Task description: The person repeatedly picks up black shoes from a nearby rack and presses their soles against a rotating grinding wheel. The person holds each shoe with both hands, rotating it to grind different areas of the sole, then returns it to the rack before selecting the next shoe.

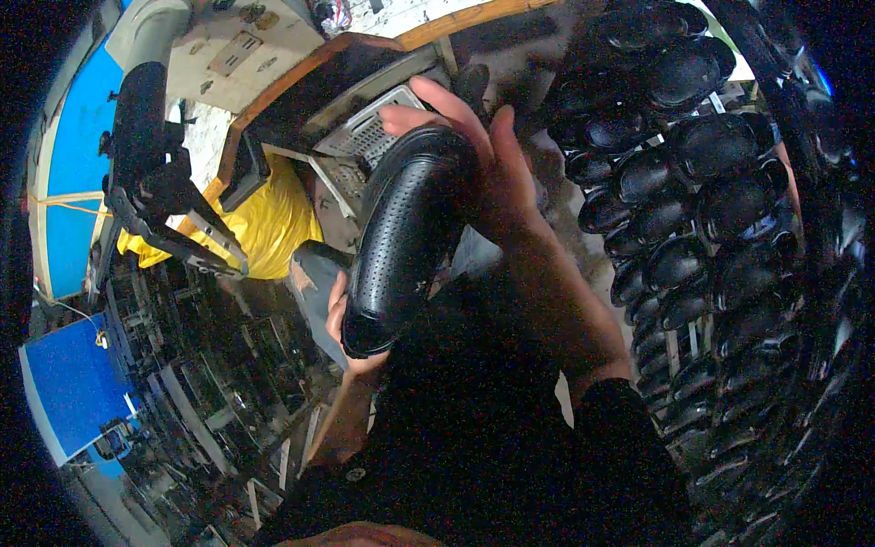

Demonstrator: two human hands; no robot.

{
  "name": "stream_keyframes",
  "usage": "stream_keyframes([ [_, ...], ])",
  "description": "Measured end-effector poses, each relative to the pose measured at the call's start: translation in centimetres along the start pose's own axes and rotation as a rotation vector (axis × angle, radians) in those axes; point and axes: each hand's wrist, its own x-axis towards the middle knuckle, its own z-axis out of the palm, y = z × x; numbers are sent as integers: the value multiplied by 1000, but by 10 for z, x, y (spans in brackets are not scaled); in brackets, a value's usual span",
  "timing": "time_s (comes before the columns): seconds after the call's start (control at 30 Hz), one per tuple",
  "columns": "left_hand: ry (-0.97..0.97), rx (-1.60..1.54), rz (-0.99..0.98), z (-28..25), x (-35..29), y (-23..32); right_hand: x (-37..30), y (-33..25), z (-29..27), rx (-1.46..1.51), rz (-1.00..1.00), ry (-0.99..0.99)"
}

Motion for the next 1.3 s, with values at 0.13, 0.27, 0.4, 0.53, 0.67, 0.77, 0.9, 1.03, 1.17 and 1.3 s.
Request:
stream_keyframes([
  [0.13,-134,-21,-190,-1,17,16,-18,-15,-13,-14,46,-44],
  [0.27,-416,-500,-813,-27,23,17,-53,-42,-8,-137,58,43],
  [0.4,-272,-1202,-951,-13,8,-28,-77,-64,12,-551,25,69],
  [0.53,-203,-1267,-988,17,22,-24,-90,-68,22,-623,-25,28],
  [0.67,-292,-1404,-996,17,21,-32,-93,-71,33,-733,-22,47],
  [0.77,-364,-1507,-1036,12,17,-30,-92,-60,37,-795,-98,73],
  [0.9,-381,-1519,-1089,11,22,-10,-92,-56,50,-768,-107,141],
  [1.03,-381,-1545,-1099,3,11,-28,-109,-61,46,-776,-108,245],
  [1.17,-343,-971,-944,2,19,-16,-174,-84,-3,-391,268,426],
  [1.3,-670,-703,-821,31,39,-14,-287,-123,-12,-308,529,516],
])
